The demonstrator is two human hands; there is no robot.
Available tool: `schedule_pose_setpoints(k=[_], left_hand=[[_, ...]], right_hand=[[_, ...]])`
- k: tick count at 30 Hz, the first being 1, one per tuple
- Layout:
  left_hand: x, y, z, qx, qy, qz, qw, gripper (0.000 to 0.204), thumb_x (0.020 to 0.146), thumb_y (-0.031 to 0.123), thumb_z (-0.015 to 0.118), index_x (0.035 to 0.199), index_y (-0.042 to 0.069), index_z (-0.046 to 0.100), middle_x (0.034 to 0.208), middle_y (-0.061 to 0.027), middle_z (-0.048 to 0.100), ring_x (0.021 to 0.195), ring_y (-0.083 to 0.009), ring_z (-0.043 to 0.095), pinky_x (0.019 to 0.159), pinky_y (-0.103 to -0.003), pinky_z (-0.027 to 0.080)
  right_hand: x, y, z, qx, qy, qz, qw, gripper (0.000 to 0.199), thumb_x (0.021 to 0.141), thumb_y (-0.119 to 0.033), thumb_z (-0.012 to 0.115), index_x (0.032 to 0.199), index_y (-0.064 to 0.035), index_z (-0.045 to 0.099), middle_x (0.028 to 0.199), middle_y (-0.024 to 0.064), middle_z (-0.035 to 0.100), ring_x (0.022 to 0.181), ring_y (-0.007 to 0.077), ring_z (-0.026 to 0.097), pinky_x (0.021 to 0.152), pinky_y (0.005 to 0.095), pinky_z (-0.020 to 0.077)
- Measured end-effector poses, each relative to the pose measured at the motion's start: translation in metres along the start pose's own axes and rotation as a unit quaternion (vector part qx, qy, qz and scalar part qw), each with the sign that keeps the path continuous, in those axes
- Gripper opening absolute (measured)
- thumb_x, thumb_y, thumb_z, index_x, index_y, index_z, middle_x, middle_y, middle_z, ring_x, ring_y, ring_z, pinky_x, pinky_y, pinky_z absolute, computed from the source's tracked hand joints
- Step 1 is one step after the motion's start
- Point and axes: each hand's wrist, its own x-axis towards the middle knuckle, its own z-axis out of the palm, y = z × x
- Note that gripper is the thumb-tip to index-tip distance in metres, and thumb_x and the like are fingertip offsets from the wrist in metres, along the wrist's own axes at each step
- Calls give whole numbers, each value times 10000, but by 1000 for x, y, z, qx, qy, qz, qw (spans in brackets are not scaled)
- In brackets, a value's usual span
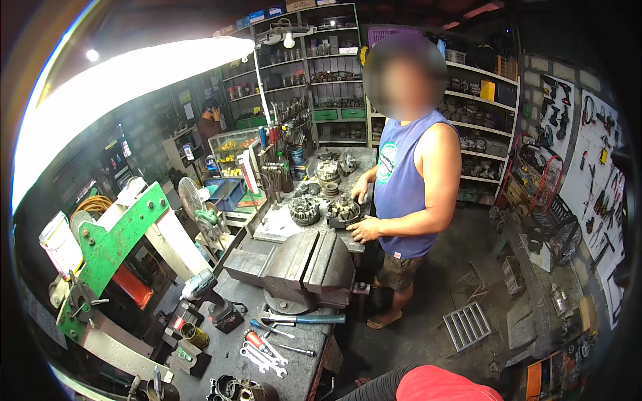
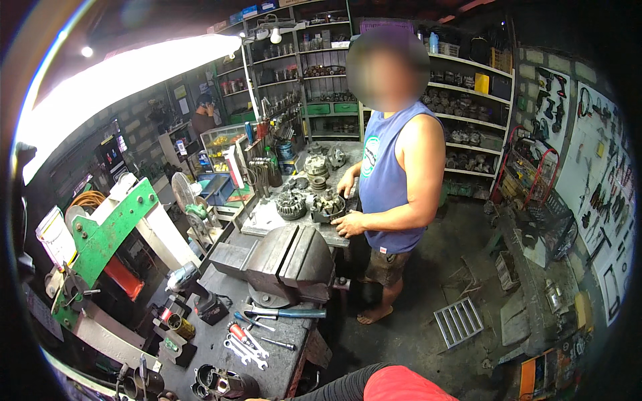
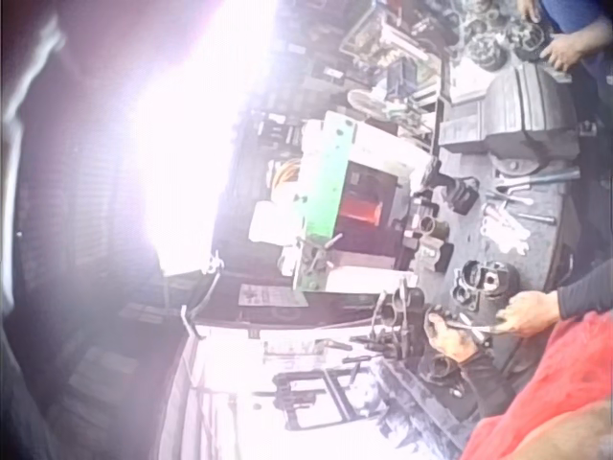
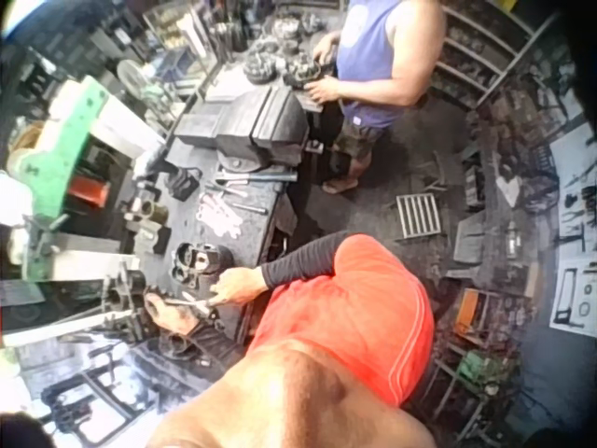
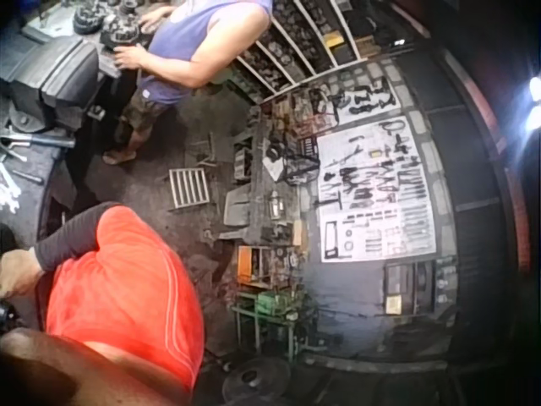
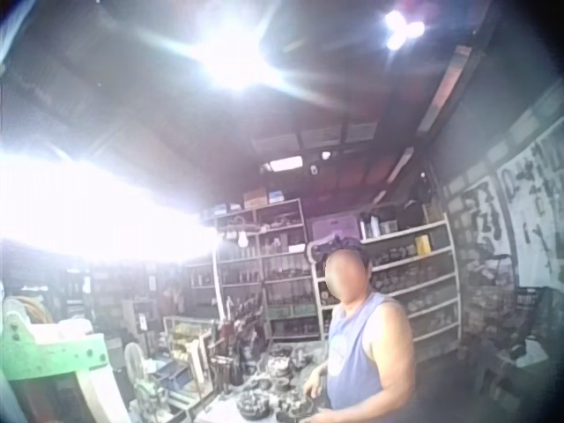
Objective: The person assembles small mechanical components on a workbench, inserting a spring and other parts into a cylindrical housing. They use a screwdriver to adjust internal components and handle various disassembled parts throughout the process.
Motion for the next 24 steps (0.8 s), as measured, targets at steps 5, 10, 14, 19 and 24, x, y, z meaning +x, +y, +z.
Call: schedule_pose_setpoints(k=[5,10,14,19,24], left_hand=[[9,-24,-33,-24,17,-12,1000,396,1041,407,596,1150,32,658,1034,-200,666,929,-286,633,795,-402,527],[15,-23,-42,-55,39,-13,998,360,1057,364,581,1112,16,660,980,-164,653,867,-253,603,763,-371,510],[20,-22,-50,-82,57,-12,995,338,1069,329,570,1081,4,662,937,-136,642,818,-227,579,737,-346,495],[31,-28,-68,-125,80,-7,989,318,1085,285,555,1043,-11,664,884,-100,630,756,-194,548,705,-314,477],[49,-28,-88,-220,101,9,970,311,1101,241,541,1005,-27,665,830,-64,617,694,-161,518,673,-282,459]], right_hand=[[-22,8,49,25,-39,45,998,468,864,-263,634,1329,-209,632,859,67,651,664,281,666,568,427,516],[-32,12,35,9,46,57,997,455,853,-242,640,1304,-185,667,962,63,680,788,265,679,677,418,522],[-29,11,13,-9,164,14,986,454,825,-219,666,1273,-139,678,1097,64,691,920,244,661,822,424,492],[-34,15,15,-20,161,25,986,420,810,-237,685,1213,-119,679,1081,65,687,938,244,655,831,431,481],[-53,18,36,-34,66,57,996,359,835,-265,669,1172,-141,680,1050,36,669,922,229,636,784,419,480]])
